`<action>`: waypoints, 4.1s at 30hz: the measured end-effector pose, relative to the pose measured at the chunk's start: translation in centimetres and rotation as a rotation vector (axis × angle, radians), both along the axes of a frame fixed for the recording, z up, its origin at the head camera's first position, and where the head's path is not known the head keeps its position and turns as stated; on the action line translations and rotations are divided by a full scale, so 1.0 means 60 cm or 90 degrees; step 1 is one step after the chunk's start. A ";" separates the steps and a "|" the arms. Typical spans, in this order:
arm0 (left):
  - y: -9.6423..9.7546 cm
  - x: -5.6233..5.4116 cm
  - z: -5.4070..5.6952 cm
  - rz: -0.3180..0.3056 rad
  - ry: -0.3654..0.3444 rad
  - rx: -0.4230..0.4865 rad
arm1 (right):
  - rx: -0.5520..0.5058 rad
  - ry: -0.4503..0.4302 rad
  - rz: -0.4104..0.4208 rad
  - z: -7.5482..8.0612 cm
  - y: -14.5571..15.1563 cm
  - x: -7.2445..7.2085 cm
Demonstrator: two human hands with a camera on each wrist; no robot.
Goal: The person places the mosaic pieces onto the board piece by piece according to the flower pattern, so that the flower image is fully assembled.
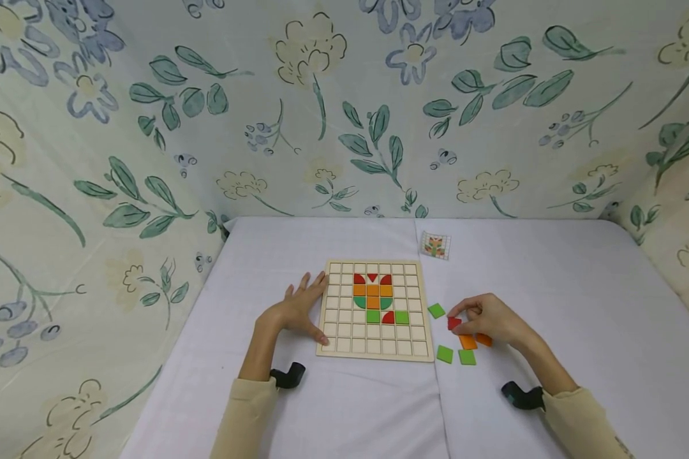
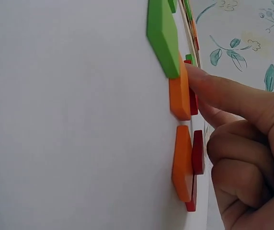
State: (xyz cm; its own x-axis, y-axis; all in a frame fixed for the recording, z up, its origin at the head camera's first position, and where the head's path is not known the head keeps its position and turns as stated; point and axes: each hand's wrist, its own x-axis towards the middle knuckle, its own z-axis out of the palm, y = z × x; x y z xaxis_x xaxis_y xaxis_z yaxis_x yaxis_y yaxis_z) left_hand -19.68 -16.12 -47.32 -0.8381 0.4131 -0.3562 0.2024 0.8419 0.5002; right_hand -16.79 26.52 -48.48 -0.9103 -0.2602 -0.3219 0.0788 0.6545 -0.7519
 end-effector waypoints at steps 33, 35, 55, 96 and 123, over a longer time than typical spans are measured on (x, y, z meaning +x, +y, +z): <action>-0.006 0.000 0.000 -0.026 -0.001 -0.002 | -0.070 0.032 0.063 -0.009 -0.146 0.013; -0.006 0.000 0.000 -0.025 -0.002 -0.003 | -0.070 0.035 0.060 -0.009 -0.144 0.014; -0.004 -0.001 -0.001 -0.015 0.003 -0.005 | -0.074 0.030 0.031 -0.009 -0.141 0.016; 0.000 0.001 0.001 -0.008 0.002 -0.019 | -0.001 -0.019 -0.038 -0.001 0.033 0.072; 0.001 0.001 0.002 -0.011 0.005 -0.015 | 0.016 -0.017 -0.087 0.001 0.039 0.058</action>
State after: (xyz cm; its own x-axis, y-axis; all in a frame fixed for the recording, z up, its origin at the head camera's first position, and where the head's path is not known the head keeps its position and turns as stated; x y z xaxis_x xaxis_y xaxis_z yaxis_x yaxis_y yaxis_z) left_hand -19.63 -16.09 -47.18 -0.8340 0.4186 -0.3595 0.2206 0.8502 0.4781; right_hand -13.32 28.86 -48.40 -0.9275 -0.1265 -0.3519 0.1883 0.6550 -0.7318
